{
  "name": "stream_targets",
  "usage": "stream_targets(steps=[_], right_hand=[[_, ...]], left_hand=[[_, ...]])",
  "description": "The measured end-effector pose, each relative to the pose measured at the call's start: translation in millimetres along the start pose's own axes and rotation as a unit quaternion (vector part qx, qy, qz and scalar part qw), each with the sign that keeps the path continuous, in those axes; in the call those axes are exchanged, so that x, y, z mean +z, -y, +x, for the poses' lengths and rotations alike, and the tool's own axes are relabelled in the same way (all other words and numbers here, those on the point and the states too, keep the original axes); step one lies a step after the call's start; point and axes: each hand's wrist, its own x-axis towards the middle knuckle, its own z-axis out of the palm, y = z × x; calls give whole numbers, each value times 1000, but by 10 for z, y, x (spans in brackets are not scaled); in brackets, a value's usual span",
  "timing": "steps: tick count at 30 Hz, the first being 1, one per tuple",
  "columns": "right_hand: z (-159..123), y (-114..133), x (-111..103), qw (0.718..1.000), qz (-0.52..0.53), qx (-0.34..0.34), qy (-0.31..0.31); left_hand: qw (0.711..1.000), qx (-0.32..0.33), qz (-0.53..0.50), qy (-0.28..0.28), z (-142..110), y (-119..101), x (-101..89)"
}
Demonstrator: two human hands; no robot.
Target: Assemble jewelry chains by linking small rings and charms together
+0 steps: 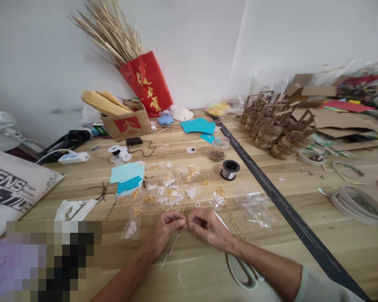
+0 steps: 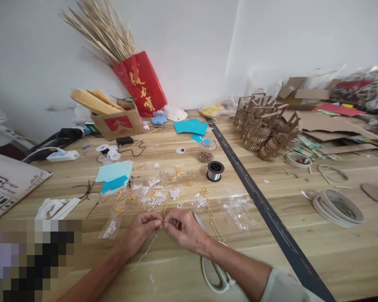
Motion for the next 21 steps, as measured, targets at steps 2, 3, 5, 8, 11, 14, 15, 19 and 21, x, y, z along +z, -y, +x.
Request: stream_targets(steps=[2, 3, 5, 8, 11, 14, 15, 19, 21], right_hand=[[-3, -3, 5, 1000, 4, 2, 1], [-5, -2, 7, 1000, 6, 3, 2], [-8, 2, 11, 1000, 5, 5, 2], [-5, 12, 11, 1000, 5, 3, 1], [3, 16, 4, 1000, 2, 1, 1], [7, 16, -1, 1000, -2, 6, 0], [6, 17, -2, 1000, -1, 9, 0], [-1, 23, 4, 1000, 0, 18, -2], [-3, 23, 11, 1000, -3, 23, -4]], left_hand=[[1000, -2, 3, 4, -8, -8, 5], [1000, -3, 3, 6, -10, -12, 8], [1000, -4, 3, 5, -12, -17, 13], [1000, -2, 11, 4, -10, -25, 15], [1000, -2, 20, 9, -8, -35, 14], [1000, 2, 27, 10, -8, -39, 13], [1000, 3, 28, 11, -9, -38, 13], [999, 3, 34, 7, -14, -35, 14], [999, 3, 36, 4, -17, -30, 13]])
